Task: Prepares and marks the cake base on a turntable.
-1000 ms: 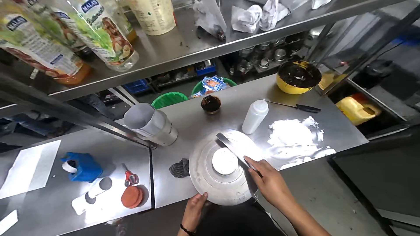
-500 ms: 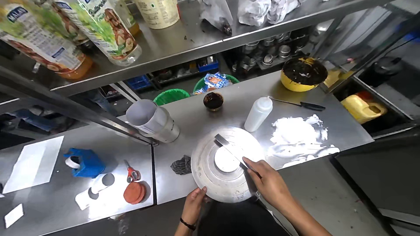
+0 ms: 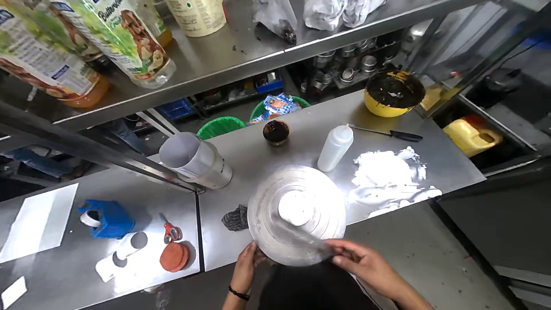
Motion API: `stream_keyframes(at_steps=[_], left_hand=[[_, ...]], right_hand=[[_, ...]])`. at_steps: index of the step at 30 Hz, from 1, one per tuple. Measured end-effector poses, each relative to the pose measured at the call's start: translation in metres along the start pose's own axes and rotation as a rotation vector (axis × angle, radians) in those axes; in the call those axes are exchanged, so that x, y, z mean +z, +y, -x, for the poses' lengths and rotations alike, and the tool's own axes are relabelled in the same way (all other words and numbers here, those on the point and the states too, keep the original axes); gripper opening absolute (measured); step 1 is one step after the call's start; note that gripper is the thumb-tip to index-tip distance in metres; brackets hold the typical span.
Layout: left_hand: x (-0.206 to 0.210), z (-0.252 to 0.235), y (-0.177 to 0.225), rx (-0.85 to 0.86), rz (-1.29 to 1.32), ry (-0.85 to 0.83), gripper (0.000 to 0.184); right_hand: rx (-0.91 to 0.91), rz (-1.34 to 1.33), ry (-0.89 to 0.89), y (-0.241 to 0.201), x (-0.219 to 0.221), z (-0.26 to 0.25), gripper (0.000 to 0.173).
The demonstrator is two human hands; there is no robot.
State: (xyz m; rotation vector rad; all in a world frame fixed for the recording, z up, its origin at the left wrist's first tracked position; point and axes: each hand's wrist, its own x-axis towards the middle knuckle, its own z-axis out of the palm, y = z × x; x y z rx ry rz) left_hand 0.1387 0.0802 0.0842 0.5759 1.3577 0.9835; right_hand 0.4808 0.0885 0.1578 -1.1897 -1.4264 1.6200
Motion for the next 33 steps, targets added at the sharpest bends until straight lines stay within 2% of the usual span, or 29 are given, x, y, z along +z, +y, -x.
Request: stream_keyframes(at_steps=[2, 3, 5, 6, 9, 12, 15, 16, 18, 20, 23, 25, 28, 30, 31, 33], left_hand=[[-0.011, -0.007, 0.002, -0.025, -0.021, 0.085, 0.046], [-0.018, -0.011, 0.003, -0.037, -0.052, 0.131, 0.044], [-0.030, -0.024, 0.004, -0.053, -0.160, 0.233, 0.042], [-0.036, -0.034, 0.005, -0.049, -0.216, 0.272, 0.043], [-0.053, -0.071, 0.004, 0.049, -0.431, 0.337, 0.052], [-0.051, -0.108, 0.009, 0.209, -0.786, 0.392, 0.057], [-0.033, -0.120, 0.018, 0.139, -1.135, 0.460, 0.055], [-0.031, -0.123, 0.021, 0.128, -1.200, 0.484, 0.051], [-0.031, -0.128, 0.025, 0.224, -1.224, 0.538, 0.046], [-0.034, -0.130, 0.028, 0.251, -1.222, 0.565, 0.057], [-0.030, -0.130, 0.023, 0.072, -1.327, 0.464, 0.064], [-0.025, -0.128, 0.018, 0.088, -1.406, 0.430, 0.058], [-0.019, -0.120, 0.021, 0.084, -1.448, 0.337, 0.053], [-0.032, -0.116, 0.012, 0.099, -1.253, 0.307, 0.052], [-0.042, -0.113, 0.004, 0.117, -1.045, 0.311, 0.050], [-0.051, -0.094, -0.006, 0.136, -0.436, 0.346, 0.046]], right_hand=[[0.017, -0.003, 0.310, 0.034, -0.022, 0.007, 0.032], [0.037, 0.088, 0.487, 0.058, -0.036, 0.010, 0.030], [0.162, 0.443, 0.788, 0.110, -0.064, 0.016, 0.031], [0.261, 0.577, 0.864, 0.133, -0.075, 0.018, 0.034], [0.474, 0.671, 0.910, 0.182, -0.090, 0.010, 0.041], [0.484, 0.623, 0.886, 0.201, -0.086, -0.014, 0.041], [0.570, 0.583, 0.839, 0.213, -0.074, -0.022, 0.042], [0.624, 0.584, 0.813, 0.218, -0.065, -0.016, 0.043], [0.709, 0.590, 0.740, 0.232, -0.047, 0.013, 0.046], [0.781, 0.616, 0.673, 0.244, -0.029, 0.054, 0.047], [0.829, 0.659, 0.596, 0.245, -0.008, 0.115, 0.048], [0.757, 0.659, 0.679, 0.238, 0.000, 0.140, 0.045], [0.613, 0.614, 0.854, 0.199, -0.006, 0.141, 0.047], [0.427, 0.608, 0.911, 0.164, -0.017, 0.124, 0.050], [0.316, 0.613, 0.893, 0.141, -0.021, 0.111, 0.049], [0.109, 0.580, 0.759, 0.086, -0.024, 0.081, 0.044]])
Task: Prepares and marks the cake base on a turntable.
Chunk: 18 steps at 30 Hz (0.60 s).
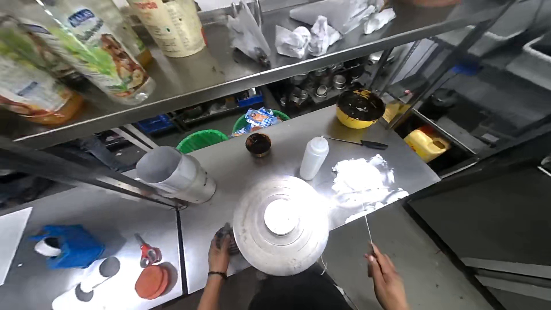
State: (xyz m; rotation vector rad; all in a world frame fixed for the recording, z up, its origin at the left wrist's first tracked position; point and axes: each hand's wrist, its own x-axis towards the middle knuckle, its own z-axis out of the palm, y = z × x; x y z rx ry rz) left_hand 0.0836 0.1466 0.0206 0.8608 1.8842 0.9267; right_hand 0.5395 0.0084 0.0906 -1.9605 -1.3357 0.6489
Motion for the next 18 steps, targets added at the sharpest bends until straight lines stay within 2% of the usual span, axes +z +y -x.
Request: stream_keyframes(at_steps=[3, 5, 7, 10, 12, 13, 15, 18], left_hand=[[-0.017, 0.053, 0.020, -0.120, 0.827, 0.048, 0.038], [-0.031, 0.088, 0.040, -0.140, 1.157, -0.003, 0.049], [-0.040, 0.110, 0.054, -0.082, 1.350, -0.111, 0.059], [-0.036, 0.131, 0.077, 0.051, 1.324, -0.164, 0.048], [-0.032, 0.130, 0.092, 0.112, 1.172, -0.096, 0.045], [-0.031, 0.127, 0.099, 0.091, 1.111, -0.007, 0.035], [-0.033, 0.121, 0.108, 0.050, 1.065, 0.100, 0.026], [-0.037, 0.120, 0.109, 0.070, 1.081, 0.111, 0.024]], right_hand=[[-0.198, -0.066, -0.299, -0.099, 0.001, -0.030, 0.041], [-0.311, 0.000, -0.544, -0.165, 0.020, -0.038, 0.042], [-0.429, 0.108, -0.765, -0.222, 0.055, -0.039, 0.043], [-0.549, 0.262, -1.036, -0.280, 0.117, -0.026, 0.044], [-0.570, 0.341, -1.120, -0.301, 0.144, -0.012, 0.042], [-0.585, 0.376, -1.127, -0.307, 0.149, -0.008, 0.041], [-0.593, 0.374, -1.149, -0.310, 0.149, -0.008, 0.043], [-0.567, 0.322, -1.190, -0.298, 0.135, -0.013, 0.047]])
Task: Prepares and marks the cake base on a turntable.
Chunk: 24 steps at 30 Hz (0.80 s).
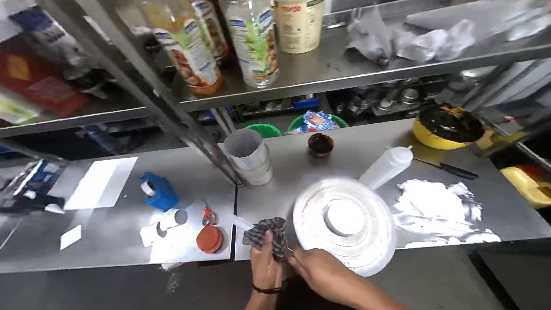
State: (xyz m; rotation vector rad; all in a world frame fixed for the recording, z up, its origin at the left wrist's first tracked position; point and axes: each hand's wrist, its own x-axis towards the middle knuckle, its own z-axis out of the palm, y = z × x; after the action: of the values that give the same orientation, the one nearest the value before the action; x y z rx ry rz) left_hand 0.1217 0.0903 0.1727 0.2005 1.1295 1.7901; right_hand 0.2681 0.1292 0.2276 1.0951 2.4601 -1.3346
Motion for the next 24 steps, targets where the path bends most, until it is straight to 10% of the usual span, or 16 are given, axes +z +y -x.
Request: stream_keyframes(at_steps=[5, 12, 16, 24], left_hand=[[-0.005, -0.036, 0.008, -0.013, -0.011, 0.115, 0.019], [-0.030, -0.102, 0.003, -0.214, -0.148, 0.172, 0.044], [-0.026, -0.084, -0.035, -0.386, -0.251, 0.215, 0.082], [0.013, -0.001, -0.098, -0.384, -0.403, -0.145, 0.052]], right_hand=[[0.028, 0.024, 0.077, 0.052, 0.008, 0.072, 0.048], [0.478, -0.407, 0.904, 0.183, 0.045, 0.180, 0.043], [0.701, -0.366, 0.594, 0.251, 0.064, 0.153, 0.045], [0.423, -0.298, 0.367, 0.257, 0.011, 0.075, 0.042]])
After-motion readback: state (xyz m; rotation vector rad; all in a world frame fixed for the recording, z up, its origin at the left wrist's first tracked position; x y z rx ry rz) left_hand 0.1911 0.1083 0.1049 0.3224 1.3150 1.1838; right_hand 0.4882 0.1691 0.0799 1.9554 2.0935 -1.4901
